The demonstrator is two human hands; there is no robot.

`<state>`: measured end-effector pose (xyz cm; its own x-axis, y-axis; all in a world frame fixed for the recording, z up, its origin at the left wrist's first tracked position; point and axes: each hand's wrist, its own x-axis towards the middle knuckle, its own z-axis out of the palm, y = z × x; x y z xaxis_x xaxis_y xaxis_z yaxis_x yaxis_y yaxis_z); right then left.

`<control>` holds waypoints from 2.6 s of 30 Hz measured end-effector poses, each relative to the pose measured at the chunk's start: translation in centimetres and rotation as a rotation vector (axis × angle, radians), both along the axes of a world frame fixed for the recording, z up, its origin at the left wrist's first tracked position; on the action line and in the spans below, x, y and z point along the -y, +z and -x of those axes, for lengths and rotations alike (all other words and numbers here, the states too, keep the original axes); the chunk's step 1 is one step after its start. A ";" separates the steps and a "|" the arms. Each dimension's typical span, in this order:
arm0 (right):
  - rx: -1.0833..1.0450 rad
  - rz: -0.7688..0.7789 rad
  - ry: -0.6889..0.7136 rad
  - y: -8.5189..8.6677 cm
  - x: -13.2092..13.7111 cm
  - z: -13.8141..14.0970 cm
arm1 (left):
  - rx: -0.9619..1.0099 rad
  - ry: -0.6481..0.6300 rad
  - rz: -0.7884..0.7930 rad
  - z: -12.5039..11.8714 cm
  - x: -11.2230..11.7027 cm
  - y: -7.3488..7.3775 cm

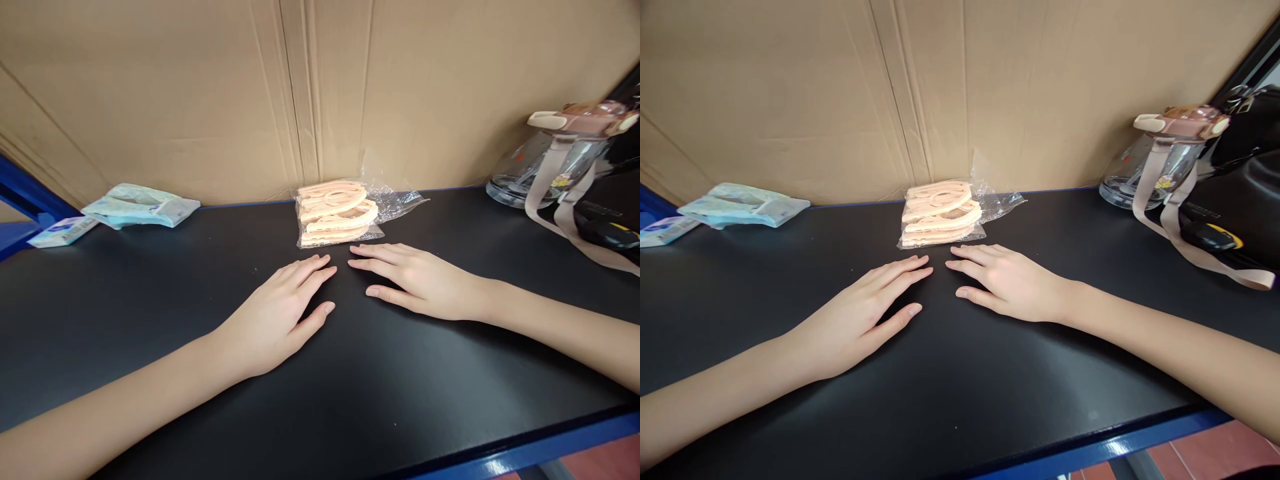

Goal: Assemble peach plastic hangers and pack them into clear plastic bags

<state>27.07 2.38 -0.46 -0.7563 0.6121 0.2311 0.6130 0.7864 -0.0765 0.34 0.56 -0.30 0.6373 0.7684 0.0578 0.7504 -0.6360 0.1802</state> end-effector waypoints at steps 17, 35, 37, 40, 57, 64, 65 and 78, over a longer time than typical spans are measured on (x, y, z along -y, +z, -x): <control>-0.017 -0.004 0.002 -0.1 -0.1 0.0 | 0.006 -0.029 -0.040 0.1 -0.2 0.0; -0.049 -0.015 0.019 0.0 0.0 0.1 | 0.088 -0.063 -0.094 0.1 0.0 0.0; -0.121 -0.079 0.030 0.9 -0.2 0.0 | 0.196 -0.073 -0.204 0.1 -0.2 0.5; -0.344 -0.229 -0.087 3.2 -1.9 -0.8 | 0.404 0.021 -0.321 0.1 -1.6 1.7; -0.348 0.586 -0.330 4.7 -14.9 -1.9 | 0.923 0.695 0.551 -2.8 -13.7 4.1; -0.562 0.752 -0.244 4.8 -13.1 -0.3 | 1.258 0.666 0.586 -3.7 -12.2 4.5; -0.650 0.813 -0.235 5.0 -12.4 0.0 | 1.311 0.643 0.570 -3.9 -11.7 4.5; -1.101 1.367 -0.111 3.6 0.4 2.6 | 1.420 0.666 0.856 -1.7 1.2 4.9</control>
